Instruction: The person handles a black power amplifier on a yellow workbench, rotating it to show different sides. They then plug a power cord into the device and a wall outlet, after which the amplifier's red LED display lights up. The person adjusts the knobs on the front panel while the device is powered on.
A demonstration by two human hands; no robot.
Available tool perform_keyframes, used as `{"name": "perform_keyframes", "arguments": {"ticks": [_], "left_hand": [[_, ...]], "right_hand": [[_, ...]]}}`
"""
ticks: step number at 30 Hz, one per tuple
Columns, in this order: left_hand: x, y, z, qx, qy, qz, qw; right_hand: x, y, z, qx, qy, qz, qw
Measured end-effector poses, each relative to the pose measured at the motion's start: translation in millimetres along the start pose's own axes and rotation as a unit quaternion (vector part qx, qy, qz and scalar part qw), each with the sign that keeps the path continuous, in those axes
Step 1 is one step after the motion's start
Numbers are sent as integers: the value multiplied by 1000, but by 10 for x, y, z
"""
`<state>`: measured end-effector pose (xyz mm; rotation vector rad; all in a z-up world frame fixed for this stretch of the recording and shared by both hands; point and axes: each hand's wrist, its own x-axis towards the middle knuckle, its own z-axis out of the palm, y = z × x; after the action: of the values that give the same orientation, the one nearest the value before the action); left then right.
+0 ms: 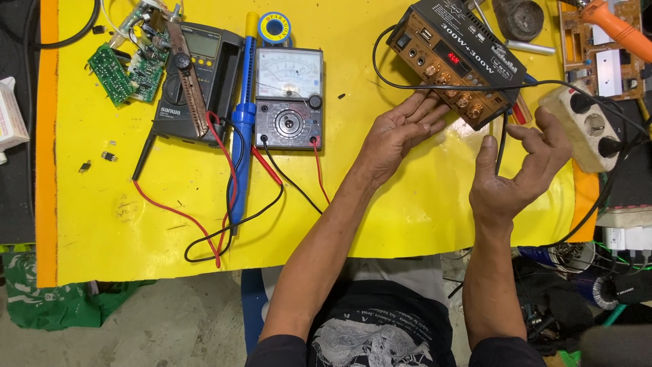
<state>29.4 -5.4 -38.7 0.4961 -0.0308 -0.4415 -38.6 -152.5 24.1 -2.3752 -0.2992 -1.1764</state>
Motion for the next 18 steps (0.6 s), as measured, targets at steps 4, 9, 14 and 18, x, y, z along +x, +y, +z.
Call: {"name": "perform_keyframes", "arguments": {"ticks": [4,9,14,18], "left_hand": [[10,-22,-24,-5,-10,8,1000],[3,-5,-18,-13,-23,3,1000],[5,-15,-24,-24,-27,-3,999],[-9,-25,-23,-16,-16,-10,1000]], "right_hand": [[-9,57,138,-54,8,-58,997],[49,128,368,-94,36,-87,991],[60,115,423,-78,48,-121,988],[25,119,437,-44,36,-124,991]]}}
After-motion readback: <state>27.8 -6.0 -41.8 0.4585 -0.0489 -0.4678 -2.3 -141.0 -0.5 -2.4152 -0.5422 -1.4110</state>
